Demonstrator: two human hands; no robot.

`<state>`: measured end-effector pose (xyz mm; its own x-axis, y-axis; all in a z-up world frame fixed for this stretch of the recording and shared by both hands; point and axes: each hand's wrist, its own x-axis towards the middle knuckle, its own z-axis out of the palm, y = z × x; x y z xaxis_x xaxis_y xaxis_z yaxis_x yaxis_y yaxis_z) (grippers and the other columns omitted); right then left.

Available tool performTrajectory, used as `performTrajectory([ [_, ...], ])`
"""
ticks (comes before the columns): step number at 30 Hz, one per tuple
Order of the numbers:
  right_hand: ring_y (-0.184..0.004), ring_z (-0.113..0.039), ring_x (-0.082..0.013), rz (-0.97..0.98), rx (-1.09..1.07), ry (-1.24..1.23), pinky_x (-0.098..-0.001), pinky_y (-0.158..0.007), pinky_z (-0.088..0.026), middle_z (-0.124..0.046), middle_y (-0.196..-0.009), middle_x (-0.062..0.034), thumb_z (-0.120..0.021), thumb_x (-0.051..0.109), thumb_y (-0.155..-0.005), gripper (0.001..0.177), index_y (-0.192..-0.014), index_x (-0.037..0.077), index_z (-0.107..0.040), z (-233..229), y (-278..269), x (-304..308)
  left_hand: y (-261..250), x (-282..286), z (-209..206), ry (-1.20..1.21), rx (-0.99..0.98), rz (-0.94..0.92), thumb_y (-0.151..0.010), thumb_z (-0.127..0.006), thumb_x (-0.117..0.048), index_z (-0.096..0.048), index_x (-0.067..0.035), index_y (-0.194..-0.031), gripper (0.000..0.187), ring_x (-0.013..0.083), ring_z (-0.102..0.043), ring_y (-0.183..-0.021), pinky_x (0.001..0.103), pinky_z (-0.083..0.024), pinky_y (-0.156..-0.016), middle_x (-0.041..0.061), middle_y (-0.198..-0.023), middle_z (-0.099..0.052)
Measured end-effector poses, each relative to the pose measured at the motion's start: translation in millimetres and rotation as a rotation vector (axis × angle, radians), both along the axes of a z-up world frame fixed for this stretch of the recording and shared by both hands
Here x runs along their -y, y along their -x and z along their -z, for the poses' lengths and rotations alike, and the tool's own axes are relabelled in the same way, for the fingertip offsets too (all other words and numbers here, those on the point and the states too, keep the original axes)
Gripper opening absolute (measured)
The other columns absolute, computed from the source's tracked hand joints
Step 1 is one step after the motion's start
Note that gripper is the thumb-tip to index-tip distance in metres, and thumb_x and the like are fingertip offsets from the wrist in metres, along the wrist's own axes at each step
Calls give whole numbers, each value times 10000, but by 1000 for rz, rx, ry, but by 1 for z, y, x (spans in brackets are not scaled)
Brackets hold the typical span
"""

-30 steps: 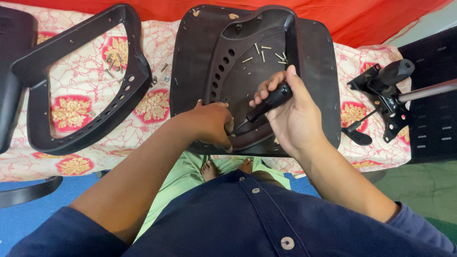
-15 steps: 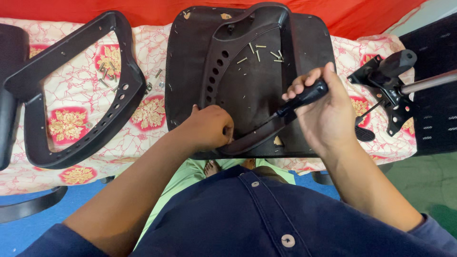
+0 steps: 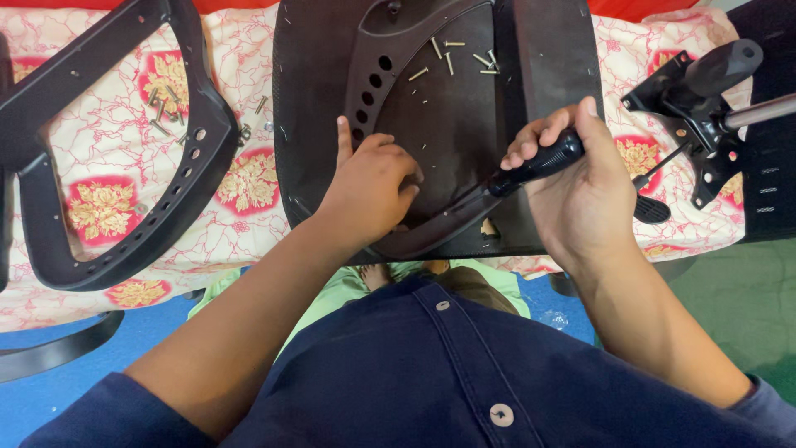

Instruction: The person uses a screwdriver to fasten screws into a black plastic chair seat, securing it to a frame. They repeatedly insert and tighten screws along the edge of the seat while holding the frame in place.

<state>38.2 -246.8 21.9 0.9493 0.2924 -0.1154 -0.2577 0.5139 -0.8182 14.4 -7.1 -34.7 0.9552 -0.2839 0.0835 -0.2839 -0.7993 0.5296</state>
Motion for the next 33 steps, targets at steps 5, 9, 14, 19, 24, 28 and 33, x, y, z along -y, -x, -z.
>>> performTrajectory([
  [5,-924,-506,-251,-37,12,4,-413,-974,-453,-533,-954,-116,-436,375,-1183,384,-968,68,-524,-2,-1,-9,8,7,-9,92,-61,23,-812,-761,-288,-734,-71,-1070,338,314,-588,-1142,482,-412,-1051,100,-1045,-704],
  [9,-946,-522,-247,-48,17,45,-399,-961,-454,-534,-948,-112,-446,379,-1166,383,-958,67,-526,-6,-1,-13,17,24,-26,-52,-405,9,-828,-740,-518,-714,-55,-1042,511,310,-632,-1058,442,-498,-908,139,-1022,-691],
  [14,-967,-531,-233,-68,47,83,-389,-968,-452,-541,-955,-112,-457,376,-1166,347,-1013,71,-517,-9,1,-19,28,37,-34,-80,-467,53,-669,-786,-670,-664,-23,-1072,772,324,-643,-1061,442,-511,-912,155,-1047,-687],
  [19,-968,-548,-201,-79,118,117,-361,-959,-453,-568,-965,-101,-516,332,-1104,223,-1080,113,-479,-9,2,-30,27,46,-25,-157,-582,72,-657,-823,-614,-566,-10,-1185,843,317,-670,-1072,421,-544,-894,153,-1074,-698],
  [24,-980,-578,-165,-75,157,174,-335,-968,-473,-599,-996,-81,-593,333,-1099,253,-1112,93,-515,-8,3,-35,26,48,-14,-189,-588,62,-729,-831,-436,-585,-30,-1174,651,336,-707,-1042,437,-562,-877,159,-1070,-731],
  [28,-956,-611,-159,5,196,235,-322,-934,-491,-628,-975,-80,-642,334,-1073,277,-1099,76,-545,-5,4,-39,19,48,-8,-169,-655,66,-752,-819,-405,-595,-43,-1155,586,328,-700,-1061,435,-550,-901,155,-1084,-728],
  [33,-883,-621,-169,59,183,256,-322,-882,-499,-623,-908,-82,-611,403,-1047,359,-979,51,-597,0,5,-41,14,47,-4,-159,-653,109,-768,-811,-419,-598,-57,-1164,577,327,-675,-1103,440,-536,-920,147,-1120,-710],
])
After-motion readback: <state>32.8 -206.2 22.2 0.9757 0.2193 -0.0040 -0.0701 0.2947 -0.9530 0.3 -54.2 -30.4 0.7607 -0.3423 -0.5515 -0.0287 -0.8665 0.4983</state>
